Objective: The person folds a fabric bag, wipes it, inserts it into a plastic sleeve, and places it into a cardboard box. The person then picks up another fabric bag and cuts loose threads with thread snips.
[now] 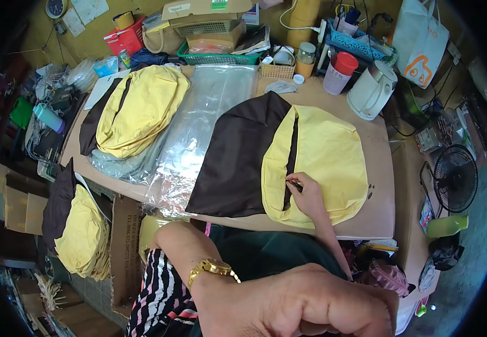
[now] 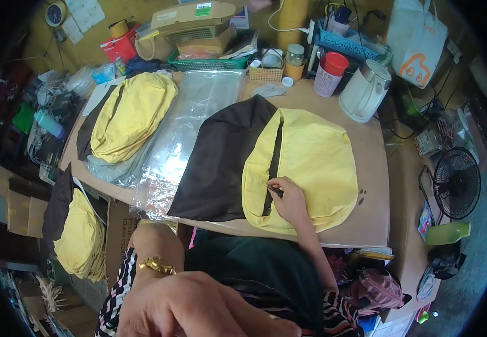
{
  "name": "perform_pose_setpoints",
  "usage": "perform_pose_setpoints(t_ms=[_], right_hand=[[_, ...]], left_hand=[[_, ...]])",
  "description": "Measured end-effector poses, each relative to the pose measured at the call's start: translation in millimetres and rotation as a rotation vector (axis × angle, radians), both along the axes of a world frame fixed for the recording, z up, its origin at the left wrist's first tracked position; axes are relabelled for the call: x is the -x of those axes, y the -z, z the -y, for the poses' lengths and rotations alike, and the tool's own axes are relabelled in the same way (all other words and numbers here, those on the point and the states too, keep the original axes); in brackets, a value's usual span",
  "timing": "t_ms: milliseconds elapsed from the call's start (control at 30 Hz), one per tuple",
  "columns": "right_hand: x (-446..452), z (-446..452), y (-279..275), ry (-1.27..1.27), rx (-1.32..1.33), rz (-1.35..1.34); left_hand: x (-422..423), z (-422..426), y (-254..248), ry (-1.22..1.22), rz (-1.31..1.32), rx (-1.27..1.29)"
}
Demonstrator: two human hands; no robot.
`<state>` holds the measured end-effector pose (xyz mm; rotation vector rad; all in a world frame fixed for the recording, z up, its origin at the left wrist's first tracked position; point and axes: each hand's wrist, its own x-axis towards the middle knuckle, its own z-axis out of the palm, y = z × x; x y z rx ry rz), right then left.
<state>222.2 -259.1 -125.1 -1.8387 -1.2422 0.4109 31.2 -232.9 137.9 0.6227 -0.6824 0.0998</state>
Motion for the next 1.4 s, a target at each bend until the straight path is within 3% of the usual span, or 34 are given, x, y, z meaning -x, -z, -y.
perform_pose_setpoints(t_ms=[300, 400, 500, 533, 600, 900, 1033, 1133, 1200, 1300, 1367, 1400], right_hand=[[1, -1, 0, 0.003, -0.058, 0.013], [3, -1, -1, 0.004, -0.070, -0.003], [1, 0, 5, -0.002, -0.077, 0.038], [2, 2, 6, 0.005, -0.072, 0.045], [2, 1, 8, 0.044, -0.030, -0.021], [-1, 0, 8, 0.021, -0.060, -0.005], [1, 0, 5, 0.010, -0.062, -0.033], [-2, 0, 12, 0.007, -0.057, -0.066], [0, 2, 17, 0.006, -0.053, -0.085], [-5, 2, 15, 0.027, -0.076, -0.053], [-12, 7, -3, -0.013, 0.071, -0.222], [-22, 8, -3, -0.030, 0.188, -0.240]], left_hand=[[-1, 9, -22, -0.030, -0.227, -0.070], [-1, 23, -42, -0.029, -0.492, -0.091], [-1, 30, -54, -0.139, -0.470, 0.366], [0, 6, -53, 0.022, -0.443, -0.015], [-12, -20, -57, 0.197, -0.386, -0.406], [-29, -11, -34, -0.061, -0.044, -0.594], [-35, -8, -21, -0.380, 0.175, -0.771], [-45, -8, 4, -0.723, 0.302, -1.008], [-57, -13, 50, -0.830, 0.215, -1.184], [-52, -39, 149, -0.600, -0.181, -1.242], [-18, -56, 178, -0.213, -0.564, -0.977], [0, -63, 196, -0.149, -0.617, -0.853]])
